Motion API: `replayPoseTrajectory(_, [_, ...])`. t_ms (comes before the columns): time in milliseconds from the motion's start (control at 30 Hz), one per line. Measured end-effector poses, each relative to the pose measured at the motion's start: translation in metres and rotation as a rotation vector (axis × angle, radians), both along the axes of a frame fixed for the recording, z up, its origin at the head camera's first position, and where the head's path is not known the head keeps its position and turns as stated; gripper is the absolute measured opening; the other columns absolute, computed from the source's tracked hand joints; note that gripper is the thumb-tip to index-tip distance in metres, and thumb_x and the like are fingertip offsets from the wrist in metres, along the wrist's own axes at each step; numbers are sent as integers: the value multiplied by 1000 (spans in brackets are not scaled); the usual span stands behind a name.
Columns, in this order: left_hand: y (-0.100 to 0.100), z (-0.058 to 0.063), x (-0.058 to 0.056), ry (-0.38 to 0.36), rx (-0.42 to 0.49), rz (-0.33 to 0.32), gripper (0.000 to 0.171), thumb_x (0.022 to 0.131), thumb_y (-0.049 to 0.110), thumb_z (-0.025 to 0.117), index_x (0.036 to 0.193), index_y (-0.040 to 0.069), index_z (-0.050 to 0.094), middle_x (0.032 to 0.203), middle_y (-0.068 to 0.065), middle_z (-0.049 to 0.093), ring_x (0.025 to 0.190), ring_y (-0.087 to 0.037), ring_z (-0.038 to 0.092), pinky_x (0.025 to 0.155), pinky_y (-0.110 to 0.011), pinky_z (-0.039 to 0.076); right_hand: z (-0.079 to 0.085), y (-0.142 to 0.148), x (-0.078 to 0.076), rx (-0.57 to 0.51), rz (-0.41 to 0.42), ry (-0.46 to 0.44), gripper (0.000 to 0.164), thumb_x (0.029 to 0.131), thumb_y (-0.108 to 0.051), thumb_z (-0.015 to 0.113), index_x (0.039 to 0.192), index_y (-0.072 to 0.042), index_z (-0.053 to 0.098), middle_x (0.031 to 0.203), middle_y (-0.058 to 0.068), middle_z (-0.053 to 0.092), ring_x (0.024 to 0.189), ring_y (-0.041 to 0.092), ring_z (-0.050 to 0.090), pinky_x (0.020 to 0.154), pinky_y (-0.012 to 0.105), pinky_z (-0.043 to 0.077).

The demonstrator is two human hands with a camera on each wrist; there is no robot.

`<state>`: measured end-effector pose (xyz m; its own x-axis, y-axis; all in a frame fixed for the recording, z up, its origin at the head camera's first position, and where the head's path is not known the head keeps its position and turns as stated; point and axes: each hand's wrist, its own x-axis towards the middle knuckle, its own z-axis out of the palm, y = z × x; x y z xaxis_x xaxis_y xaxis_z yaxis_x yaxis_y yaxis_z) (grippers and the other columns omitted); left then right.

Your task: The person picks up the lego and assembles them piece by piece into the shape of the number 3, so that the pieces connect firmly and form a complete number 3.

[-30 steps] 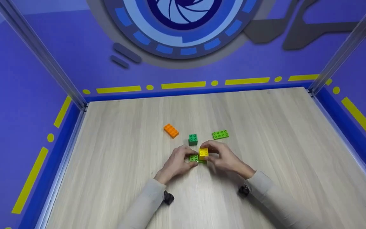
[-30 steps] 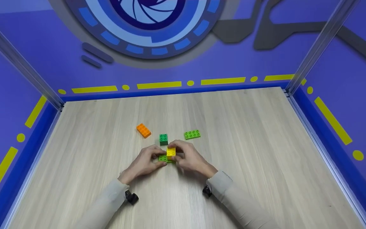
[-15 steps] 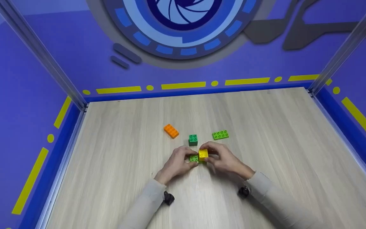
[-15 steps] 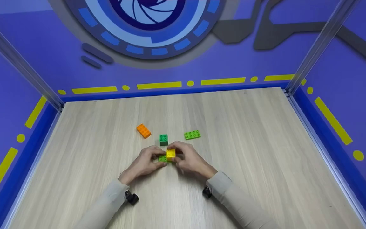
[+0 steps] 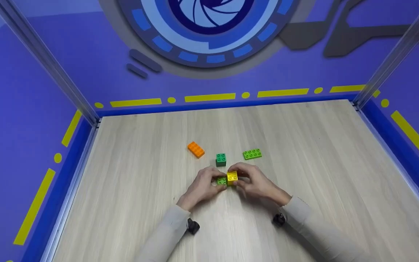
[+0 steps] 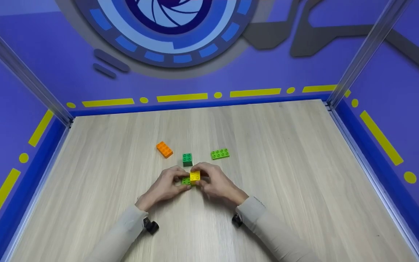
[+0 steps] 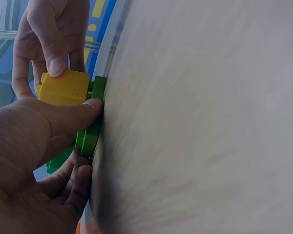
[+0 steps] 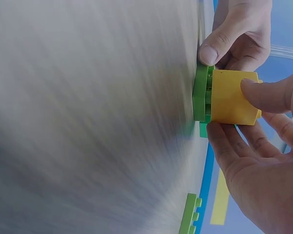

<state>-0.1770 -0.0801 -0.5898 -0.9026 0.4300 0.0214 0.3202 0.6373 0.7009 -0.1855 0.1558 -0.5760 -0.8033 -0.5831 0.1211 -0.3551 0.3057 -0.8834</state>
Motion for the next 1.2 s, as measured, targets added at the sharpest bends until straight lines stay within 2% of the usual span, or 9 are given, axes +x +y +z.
replayPoseTrajectory(267, [0, -1, 0, 2, 3, 6, 36, 94, 24, 84, 128, 13, 79, 112, 1, 69, 104, -15, 62, 95, -33, 53, 0, 0, 0, 12, 7, 14, 31, 97, 7, 71, 126, -5, 69, 125, 6, 71, 125, 28, 68, 111, 45, 55])
replayPoseTrajectory(633, [0, -1, -1, -2, 13, 0, 36, 94, 22, 85, 128, 13, 79, 115, 0, 70, 107, -16, 63, 99, -36, 54, -3, 2, 0, 2, 1, 35, 35, 95, 12, 70, 124, -7, 69, 124, 7, 71, 125, 30, 68, 110, 46, 55])
replayPoseTrajectory(933, [-1, -1, -1, 8, 35, 1, 34, 92, 22, 86, 125, 13, 80, 111, 0, 70, 103, -14, 63, 94, -32, 54, -2, 1, -1, 14, 7, 58, 36, 94, 15, 69, 124, -5, 69, 125, 7, 71, 125, 28, 69, 109, 43, 56])
replayPoseTrajectory(1033, [0, -1, -1, 9, 37, 2, 34, 92, 21, 85, 125, 13, 80, 112, 0, 70, 104, -14, 63, 95, -32, 54, -1, 1, -1, 31, 8, 86, 38, 92, 16, 69, 124, -5, 69, 124, 7, 72, 124, 26, 69, 108, 41, 57])
replayPoseTrajectory(1200, [0, -2, -1, 4, 44, 2, 33, 92, 20, 86, 123, 13, 81, 111, 0, 70, 103, -15, 63, 93, -31, 53, -1, 1, -1, 55, 40, 192, 36, 92, 15, 70, 123, -2, 68, 122, 10, 74, 122, 28, 71, 106, 42, 59])
